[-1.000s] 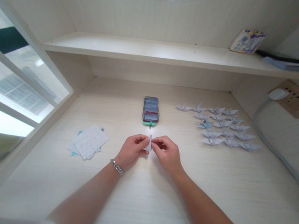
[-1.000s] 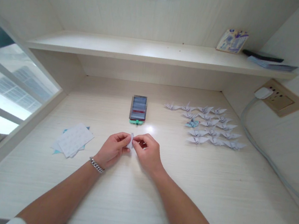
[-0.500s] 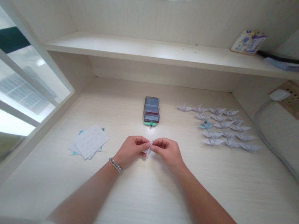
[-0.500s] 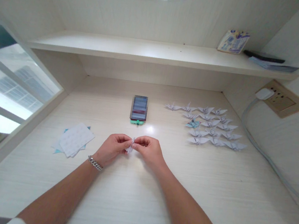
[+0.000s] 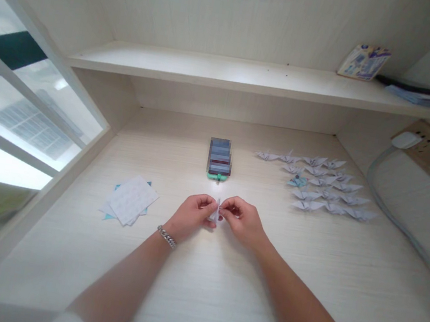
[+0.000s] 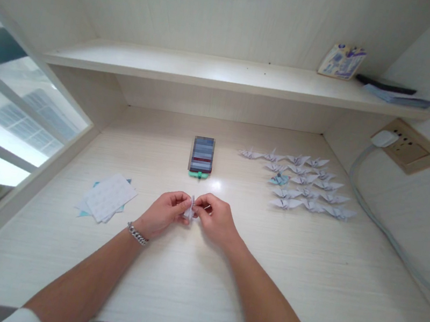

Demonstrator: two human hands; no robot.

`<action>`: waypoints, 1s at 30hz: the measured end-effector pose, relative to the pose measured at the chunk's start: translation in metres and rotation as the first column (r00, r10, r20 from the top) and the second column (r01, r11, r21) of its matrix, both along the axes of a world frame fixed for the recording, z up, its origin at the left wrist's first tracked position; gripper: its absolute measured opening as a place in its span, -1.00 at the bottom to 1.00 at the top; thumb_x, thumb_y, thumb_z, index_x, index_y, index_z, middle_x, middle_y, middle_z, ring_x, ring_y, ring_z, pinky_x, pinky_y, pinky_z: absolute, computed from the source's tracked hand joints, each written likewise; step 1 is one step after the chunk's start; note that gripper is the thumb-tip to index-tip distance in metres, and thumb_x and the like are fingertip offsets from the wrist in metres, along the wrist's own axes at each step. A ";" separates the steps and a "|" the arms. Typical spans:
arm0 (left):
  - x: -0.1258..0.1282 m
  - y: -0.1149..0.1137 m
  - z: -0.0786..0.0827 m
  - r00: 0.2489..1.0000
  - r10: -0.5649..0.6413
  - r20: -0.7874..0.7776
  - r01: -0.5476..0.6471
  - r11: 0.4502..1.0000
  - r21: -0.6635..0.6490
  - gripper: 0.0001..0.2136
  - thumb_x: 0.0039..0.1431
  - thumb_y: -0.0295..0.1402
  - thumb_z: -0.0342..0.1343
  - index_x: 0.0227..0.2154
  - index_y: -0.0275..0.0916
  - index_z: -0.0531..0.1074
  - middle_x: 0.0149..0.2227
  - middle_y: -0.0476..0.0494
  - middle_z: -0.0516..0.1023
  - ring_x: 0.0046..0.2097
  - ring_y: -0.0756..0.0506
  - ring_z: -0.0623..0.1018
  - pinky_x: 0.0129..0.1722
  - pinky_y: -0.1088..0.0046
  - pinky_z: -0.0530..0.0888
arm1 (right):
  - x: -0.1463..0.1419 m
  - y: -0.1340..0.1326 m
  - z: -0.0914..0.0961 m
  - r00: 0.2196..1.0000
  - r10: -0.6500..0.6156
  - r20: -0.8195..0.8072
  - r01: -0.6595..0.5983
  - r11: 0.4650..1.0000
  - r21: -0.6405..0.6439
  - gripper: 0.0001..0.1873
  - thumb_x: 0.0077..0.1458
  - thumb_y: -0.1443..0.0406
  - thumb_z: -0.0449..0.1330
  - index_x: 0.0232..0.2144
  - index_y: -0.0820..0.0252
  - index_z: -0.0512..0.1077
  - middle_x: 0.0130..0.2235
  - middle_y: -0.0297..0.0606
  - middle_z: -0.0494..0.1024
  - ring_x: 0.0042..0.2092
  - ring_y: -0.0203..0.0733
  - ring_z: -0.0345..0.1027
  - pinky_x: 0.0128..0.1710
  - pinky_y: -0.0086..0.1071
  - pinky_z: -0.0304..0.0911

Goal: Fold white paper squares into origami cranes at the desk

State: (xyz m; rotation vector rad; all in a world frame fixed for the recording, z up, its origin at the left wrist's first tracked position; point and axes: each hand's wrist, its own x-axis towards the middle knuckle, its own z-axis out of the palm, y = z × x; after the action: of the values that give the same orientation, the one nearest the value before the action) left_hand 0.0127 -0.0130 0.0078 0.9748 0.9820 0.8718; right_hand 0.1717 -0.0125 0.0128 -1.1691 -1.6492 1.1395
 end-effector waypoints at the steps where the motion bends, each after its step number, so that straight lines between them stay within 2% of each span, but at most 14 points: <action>1: 0.001 0.000 0.000 1.000 -0.001 -0.001 0.001 1.000 0.005 -0.70 -0.04 -0.16 0.15 -0.43 -0.36 0.39 -0.43 -0.16 0.46 -0.40 -0.04 0.50 -0.48 0.48 0.47 | 0.000 0.000 0.000 1.000 0.002 0.005 -0.002 1.000 0.009 -0.92 -0.04 0.33 0.14 -0.41 0.20 0.42 -0.46 -0.29 0.49 -0.43 -0.26 0.36 -0.40 -0.37 0.27; 4: 0.001 0.000 0.000 1.000 0.012 -0.017 -0.012 1.000 0.015 -0.70 -0.05 -0.17 0.15 -0.42 -0.36 0.38 -0.45 -0.17 0.47 -0.40 -0.06 0.53 -0.50 0.50 0.47 | 0.001 0.001 -0.001 0.999 -0.002 0.042 0.000 0.999 0.044 -0.89 -0.04 0.33 0.14 -0.39 0.19 0.44 -0.43 -0.27 0.51 -0.41 -0.24 0.38 -0.38 -0.36 0.28; 8: 0.001 0.002 -0.003 0.999 0.015 -0.033 -0.014 1.000 0.021 -0.71 -0.09 -0.21 0.19 -0.40 -0.36 0.40 -0.47 -0.17 0.49 -0.42 -0.06 0.52 -0.46 0.46 0.47 | 0.004 0.002 -0.002 0.985 -0.005 0.171 -0.018 0.991 0.132 -0.89 -0.03 0.36 0.13 -0.40 0.18 0.45 -0.43 -0.29 0.51 -0.42 -0.26 0.36 -0.40 -0.40 0.25; 16: -0.001 0.003 -0.011 0.999 0.028 -0.045 -0.027 0.999 0.020 -0.67 -0.13 -0.22 0.22 -0.35 -0.39 0.44 -0.48 -0.19 0.51 -0.49 -0.02 0.49 -0.44 0.46 0.45 | 0.007 0.000 0.001 0.903 -0.041 0.427 -0.108 0.942 0.319 -0.88 0.01 0.37 0.09 -0.38 0.17 0.43 -0.40 -0.24 0.48 -0.36 -0.23 0.33 -0.34 -0.39 0.20; 21: -0.001 0.002 -0.005 0.999 0.039 0.002 -0.039 0.998 -0.049 -0.69 -0.16 -0.26 0.25 -0.36 -0.39 0.46 -0.45 -0.19 0.52 -0.45 -0.02 0.49 -0.41 0.44 0.46 | 0.009 0.000 0.002 0.897 -0.037 0.441 -0.147 0.915 0.377 -0.83 0.06 0.36 0.06 -0.33 0.13 0.44 -0.34 -0.23 0.50 -0.29 -0.21 0.33 -0.28 -0.38 0.19; 27: 0.000 -0.001 0.002 0.989 0.038 0.143 -0.021 0.993 -0.115 -0.74 -0.12 -0.28 0.24 -0.40 -0.40 0.47 -0.43 -0.18 0.52 -0.38 0.00 0.50 -0.33 0.49 0.45 | 0.007 0.001 -0.001 0.905 -0.067 0.419 -0.127 0.900 0.418 -0.79 0.13 0.32 0.00 -0.33 0.11 0.45 -0.33 -0.24 0.52 -0.25 -0.20 0.35 -0.23 -0.37 0.19; 30: 0.001 -0.001 0.002 0.984 0.060 0.166 -0.039 0.991 -0.131 -0.75 -0.13 -0.30 0.25 -0.41 -0.40 0.46 -0.44 -0.15 0.50 -0.39 0.02 0.49 -0.32 0.48 0.47 | 0.006 0.000 -0.001 0.896 -0.093 0.435 -0.122 0.889 0.441 -0.78 0.13 0.31 -0.01 -0.32 0.12 0.46 -0.30 -0.22 0.52 -0.23 -0.20 0.35 -0.22 -0.36 0.20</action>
State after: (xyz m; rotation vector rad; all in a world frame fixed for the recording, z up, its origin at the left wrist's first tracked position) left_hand 0.0135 -0.0138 0.0096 0.7579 0.9075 0.9072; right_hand 0.1775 -0.0129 0.0116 -1.1495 -2.1308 0.4434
